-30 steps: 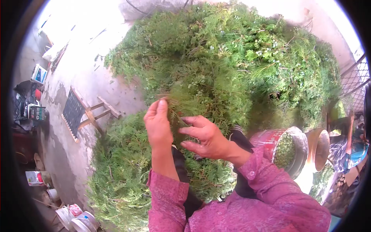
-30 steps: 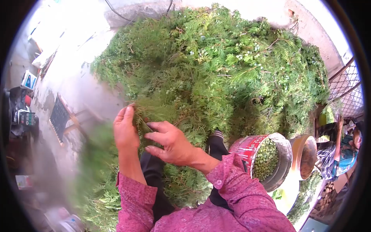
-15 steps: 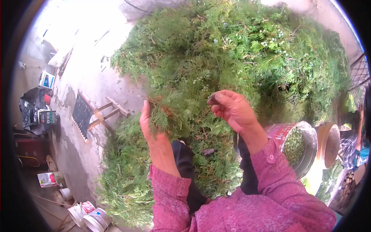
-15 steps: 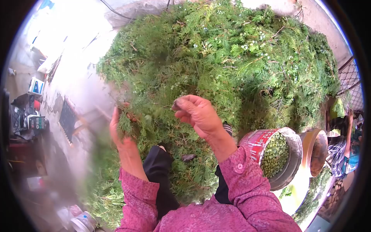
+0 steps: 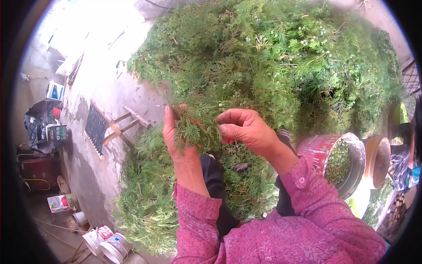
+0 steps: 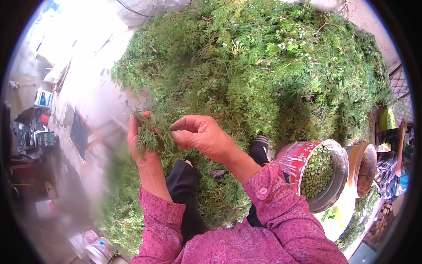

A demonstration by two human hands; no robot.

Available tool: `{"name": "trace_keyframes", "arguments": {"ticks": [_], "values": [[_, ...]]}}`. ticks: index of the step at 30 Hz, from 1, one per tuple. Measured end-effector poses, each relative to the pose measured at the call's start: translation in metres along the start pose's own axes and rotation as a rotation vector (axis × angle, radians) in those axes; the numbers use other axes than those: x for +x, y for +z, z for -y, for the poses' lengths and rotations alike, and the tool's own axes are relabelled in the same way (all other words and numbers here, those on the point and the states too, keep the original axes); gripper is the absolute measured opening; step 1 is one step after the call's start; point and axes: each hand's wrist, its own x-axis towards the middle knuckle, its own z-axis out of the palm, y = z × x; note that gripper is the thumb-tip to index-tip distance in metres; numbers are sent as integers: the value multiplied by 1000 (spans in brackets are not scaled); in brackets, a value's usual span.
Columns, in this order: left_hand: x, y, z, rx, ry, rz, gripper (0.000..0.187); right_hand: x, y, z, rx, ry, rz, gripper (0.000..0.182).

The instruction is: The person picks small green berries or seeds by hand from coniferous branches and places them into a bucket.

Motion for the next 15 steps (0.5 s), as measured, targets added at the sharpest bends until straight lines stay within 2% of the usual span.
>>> {"name": "trace_keyframes", "arguments": {"ticks": [4, 5, 6, 7, 8, 10, 12, 14, 15], "values": [[-7, 15, -4, -105, 28, -106, 28, 3, 3, -6, -44, 7, -28, 22], [-8, 8, -6, -55, 29, -12, 26, 4, 4, -8, -43, 7, -28, 22], [-7, 1, -8, -5, 32, 81, 24, 4, 6, -10, -203, -3, -17, 18], [-5, -5, -9, -5, 32, 81, 24, 4, 7, -11, -362, -12, -6, 16], [-3, -12, -9, 40, 53, 76, 23, 3, 7, -11, -362, -12, -6, 16], [0, -19, -11, 87, 75, 70, 23, -1, 8, -7, -425, 233, 228, 14], [2, -24, -16, -266, 59, 303, 19, -4, 6, -2, -331, 310, 255, 13], [2, -28, -19, -248, 53, 333, 15, -3, -4, -4, 145, 168, 184, 10], [2, -29, -19, -293, 50, 369, 15, 0, -8, -3, 215, 158, 189, 15]]}}
